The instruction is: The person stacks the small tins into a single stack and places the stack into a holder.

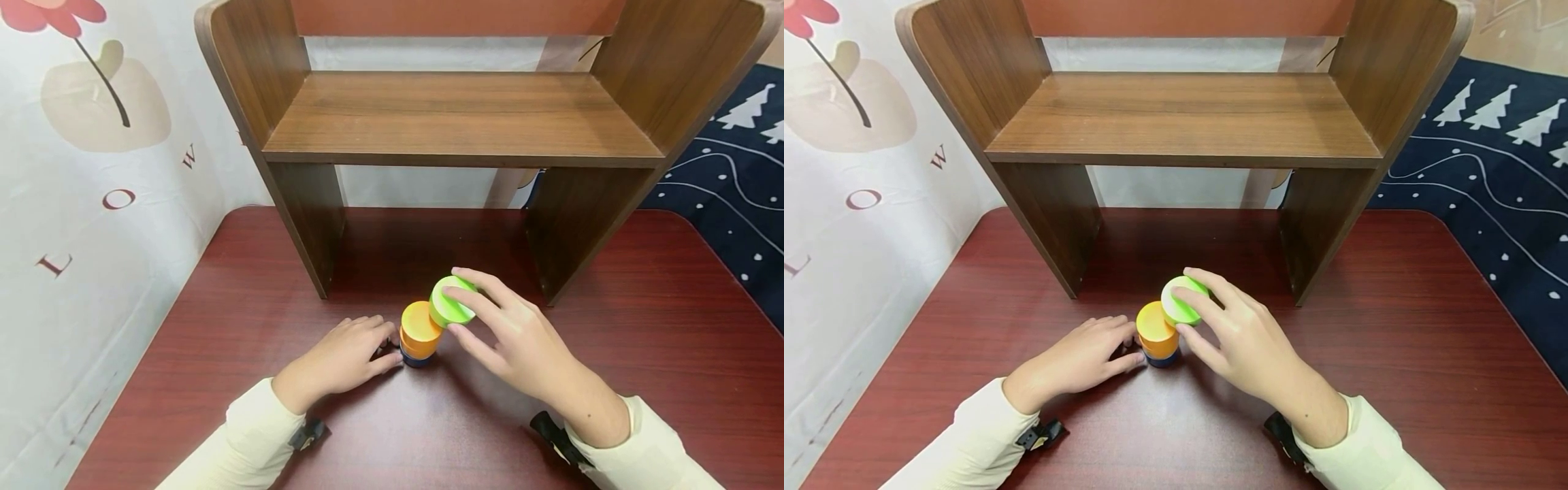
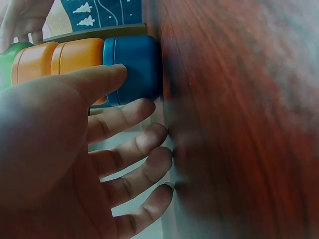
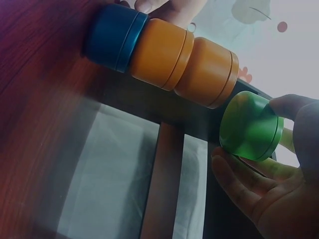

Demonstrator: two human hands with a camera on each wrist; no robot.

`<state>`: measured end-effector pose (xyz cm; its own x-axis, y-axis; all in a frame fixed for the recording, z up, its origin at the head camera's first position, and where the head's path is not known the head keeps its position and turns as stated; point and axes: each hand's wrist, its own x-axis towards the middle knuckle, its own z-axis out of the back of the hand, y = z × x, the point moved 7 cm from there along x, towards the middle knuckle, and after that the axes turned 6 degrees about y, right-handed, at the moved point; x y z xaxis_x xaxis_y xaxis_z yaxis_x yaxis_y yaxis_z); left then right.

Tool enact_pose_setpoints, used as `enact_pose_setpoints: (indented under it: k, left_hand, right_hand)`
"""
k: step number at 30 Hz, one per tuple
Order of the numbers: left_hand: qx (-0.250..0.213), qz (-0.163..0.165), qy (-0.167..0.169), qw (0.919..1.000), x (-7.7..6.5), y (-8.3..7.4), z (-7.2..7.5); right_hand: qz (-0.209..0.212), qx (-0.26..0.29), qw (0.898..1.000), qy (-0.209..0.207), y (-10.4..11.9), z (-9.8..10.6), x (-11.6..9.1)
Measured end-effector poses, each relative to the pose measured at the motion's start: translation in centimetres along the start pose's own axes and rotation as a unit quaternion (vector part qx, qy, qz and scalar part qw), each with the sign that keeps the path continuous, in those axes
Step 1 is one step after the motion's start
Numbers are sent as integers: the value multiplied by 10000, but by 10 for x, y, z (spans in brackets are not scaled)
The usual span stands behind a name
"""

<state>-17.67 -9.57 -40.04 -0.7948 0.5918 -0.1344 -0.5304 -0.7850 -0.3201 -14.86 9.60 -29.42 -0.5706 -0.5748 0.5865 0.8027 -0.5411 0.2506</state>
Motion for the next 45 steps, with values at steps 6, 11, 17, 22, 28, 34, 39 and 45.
enact_pose_setpoints:
  k: [6,11,17,22,28,34,39,45]
  left_hand:
    - [-20,60,-37,10000,0,0,2]
    - [17,105,-37,9999,0,1,2]
    - [13,128,-43,9999,0,2,1]
    - [30,126,-69,9999,0,2,3]
    - [6,180,-22,9998,0,3,1]
    - [-44,130,-17,9999,-1,2,-2]
    - [34,103,26,9999,0,2,-2]
    - [118,98,21,9999,0,3,-2]
  right_hand:
    - [21,39,10000,0,1,-1,1]
    - [11,75,10000,12,3,-2,1]
    - [85,136,9999,-38,5,-3,1]
    - [164,186,9997,-35,8,-5,3]
    - [187,279,9994,11,10,-7,3]
    - [261,264,9993,67,12,-12,4]
    - [156,226,9995,140,11,-13,3]
    - [166,298,9993,126,10,-16,4]
